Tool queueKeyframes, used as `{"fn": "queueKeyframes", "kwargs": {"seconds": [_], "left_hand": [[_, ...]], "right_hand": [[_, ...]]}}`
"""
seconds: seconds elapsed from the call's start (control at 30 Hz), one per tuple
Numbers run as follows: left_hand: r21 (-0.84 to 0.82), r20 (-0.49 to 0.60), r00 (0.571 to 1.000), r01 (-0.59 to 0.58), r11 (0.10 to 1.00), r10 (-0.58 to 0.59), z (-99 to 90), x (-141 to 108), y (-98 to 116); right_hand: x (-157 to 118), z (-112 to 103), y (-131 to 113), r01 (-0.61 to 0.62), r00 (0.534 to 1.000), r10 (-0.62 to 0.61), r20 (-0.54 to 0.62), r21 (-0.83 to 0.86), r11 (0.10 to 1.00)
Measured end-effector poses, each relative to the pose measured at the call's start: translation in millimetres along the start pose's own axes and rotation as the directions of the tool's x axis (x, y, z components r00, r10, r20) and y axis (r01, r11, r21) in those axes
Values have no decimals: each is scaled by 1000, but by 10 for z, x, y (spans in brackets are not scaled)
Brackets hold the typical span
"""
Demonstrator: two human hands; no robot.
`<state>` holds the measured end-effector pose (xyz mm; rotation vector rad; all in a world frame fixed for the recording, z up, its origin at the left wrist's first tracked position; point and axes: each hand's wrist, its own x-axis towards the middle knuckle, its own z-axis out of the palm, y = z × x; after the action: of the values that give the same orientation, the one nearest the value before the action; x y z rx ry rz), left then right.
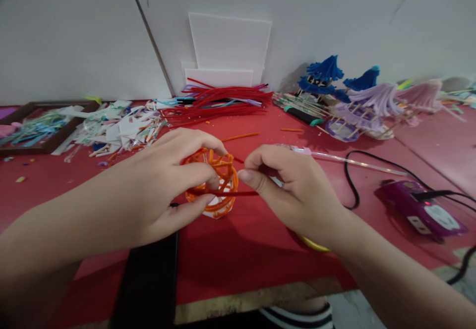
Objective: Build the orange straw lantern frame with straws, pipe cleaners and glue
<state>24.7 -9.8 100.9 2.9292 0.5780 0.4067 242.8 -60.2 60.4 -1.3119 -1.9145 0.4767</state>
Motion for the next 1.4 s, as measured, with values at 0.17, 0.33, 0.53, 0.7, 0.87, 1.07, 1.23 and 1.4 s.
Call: {"fn": "queueKeyframes", "kwargs": {"seconds": [0.17,0.33,0.53,0.7,0.87,1.07,1.23,1.4], "left_hand": [[18,-3,1000,-6,1000,6,7,13,1],[19,10,1000,-4,1000,4,15,18,0],[8,-8,1000,-7,1000,7,15,14,-2],[10,-6,1000,-5,1000,5,17,30,3],[-13,-8,1000,-3,1000,3,6,23,-5],[-42,35,999,-23,999,25,-30,-28,-25],[-23,60,998,-11,1000,13,-42,-30,-31],[-22,59,998,-14,1000,15,-44,-17,-30]], "right_hand": [[25,-28,14,32,999,-33,-6,-102,994],[22,-58,60,68,997,-74,-26,-183,981],[25,-72,152,-43,998,36,-56,-112,993],[36,-82,123,-34,997,17,-81,-212,977],[19,-85,156,-119,989,108,-100,-114,986],[38,-44,189,-305,949,313,39,370,878],[64,-8,199,-388,916,332,225,704,594],[61,11,213,-404,890,375,259,829,387]]}}
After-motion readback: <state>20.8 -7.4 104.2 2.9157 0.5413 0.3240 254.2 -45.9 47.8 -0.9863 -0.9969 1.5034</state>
